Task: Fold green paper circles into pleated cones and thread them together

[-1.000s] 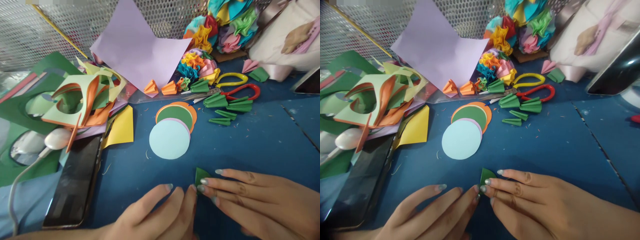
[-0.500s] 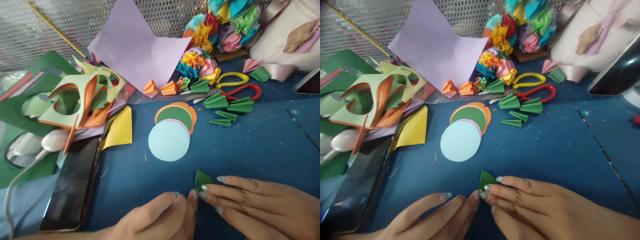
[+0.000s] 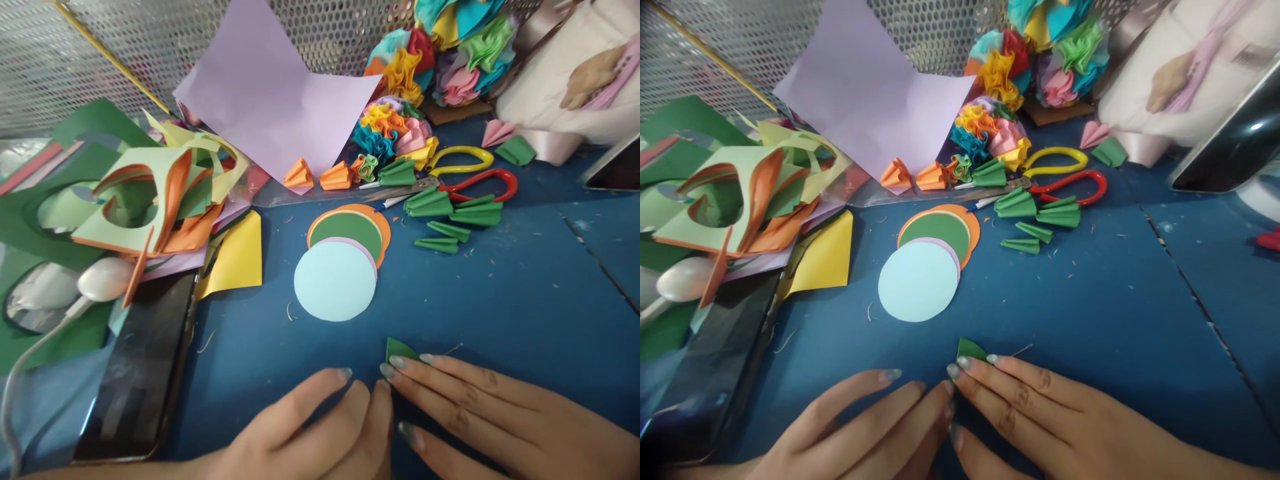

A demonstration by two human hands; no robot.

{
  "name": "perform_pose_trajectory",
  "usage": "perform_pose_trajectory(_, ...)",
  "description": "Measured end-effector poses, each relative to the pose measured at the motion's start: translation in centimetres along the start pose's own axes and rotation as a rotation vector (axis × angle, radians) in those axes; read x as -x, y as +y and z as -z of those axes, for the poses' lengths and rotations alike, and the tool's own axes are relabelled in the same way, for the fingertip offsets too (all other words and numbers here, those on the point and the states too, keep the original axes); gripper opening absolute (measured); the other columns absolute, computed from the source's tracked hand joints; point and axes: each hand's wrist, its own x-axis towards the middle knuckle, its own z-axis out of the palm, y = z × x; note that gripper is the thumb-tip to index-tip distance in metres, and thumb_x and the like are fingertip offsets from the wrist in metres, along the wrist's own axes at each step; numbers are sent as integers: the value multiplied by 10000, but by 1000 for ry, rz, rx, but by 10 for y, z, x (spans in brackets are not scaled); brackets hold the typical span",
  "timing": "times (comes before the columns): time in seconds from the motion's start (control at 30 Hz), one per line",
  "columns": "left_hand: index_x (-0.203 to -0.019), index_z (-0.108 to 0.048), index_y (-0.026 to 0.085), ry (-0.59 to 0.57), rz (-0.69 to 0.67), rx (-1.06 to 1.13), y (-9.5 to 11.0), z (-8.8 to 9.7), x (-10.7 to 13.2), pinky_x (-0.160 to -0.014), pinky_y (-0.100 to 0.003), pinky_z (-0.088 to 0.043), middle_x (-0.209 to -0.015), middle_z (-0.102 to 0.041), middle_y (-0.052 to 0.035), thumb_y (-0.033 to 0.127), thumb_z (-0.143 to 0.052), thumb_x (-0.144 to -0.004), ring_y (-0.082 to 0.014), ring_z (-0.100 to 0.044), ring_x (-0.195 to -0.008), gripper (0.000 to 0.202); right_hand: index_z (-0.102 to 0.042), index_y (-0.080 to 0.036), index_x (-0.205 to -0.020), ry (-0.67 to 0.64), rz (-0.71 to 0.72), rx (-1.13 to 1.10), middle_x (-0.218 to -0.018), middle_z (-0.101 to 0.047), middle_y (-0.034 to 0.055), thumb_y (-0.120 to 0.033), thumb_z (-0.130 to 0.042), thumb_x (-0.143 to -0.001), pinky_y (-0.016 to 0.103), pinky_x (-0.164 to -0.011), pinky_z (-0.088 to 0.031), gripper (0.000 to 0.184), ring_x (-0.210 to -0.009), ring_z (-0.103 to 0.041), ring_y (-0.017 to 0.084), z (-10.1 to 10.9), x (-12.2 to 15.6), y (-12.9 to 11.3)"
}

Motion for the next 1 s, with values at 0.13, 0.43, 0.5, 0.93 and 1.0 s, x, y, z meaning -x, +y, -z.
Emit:
perform_pose_trajectory(0.13,-1119,-687,231,26,-76,-23,-7,-4,0,-1216,-427,-133,-1285,-628,5,265,-582,-918,-173,-504,-1184,229,-402,-79,-1441,-28,46,2,-1507,-400,149,-250,-407,-921,441,-1201,-219,547,-1415,-311,308,2,2,3)
perform_pose_trajectory(0.43,-1184,-657,227,-64,-6,22,1,-1,1,-1209,-408,-126,-1316,-623,-4,237,-438,-990,-179,-473,-1261,293,-456,-72,-1401,-25,35,11,-1468,-453,160,-261,-377,-960,424,-1152,-352,487,-1382,-374,308,-2,5,0)
perform_pose_trajectory(0.5,-1189,-653,229,-66,4,16,1,-1,1,-1197,-399,-171,-1323,-618,-1,242,-436,-992,-180,-471,-1263,293,-465,-77,-1395,-25,37,21,-1462,-465,147,-250,-371,-960,406,-1138,-379,478,-1375,-389,300,-2,6,0)
perform_pose_trajectory(0.93,-1208,-645,218,-88,-6,59,-3,1,-2,-1113,-325,-357,-1325,-618,5,212,-399,-991,-172,-475,-1257,328,-525,-74,-1344,-16,58,17,-1423,-521,108,-176,-423,-890,307,-1061,-480,477,-1364,-417,258,5,0,4)
perform_pose_trajectory(1.0,-1197,-651,218,-70,7,54,0,2,-2,-1146,-346,-321,-1319,-623,3,238,-410,-992,-172,-478,-1253,317,-514,-72,-1355,-18,33,-22,-1436,-504,110,-204,-452,-889,328,-1105,-436,489,-1383,-387,262,3,3,3)
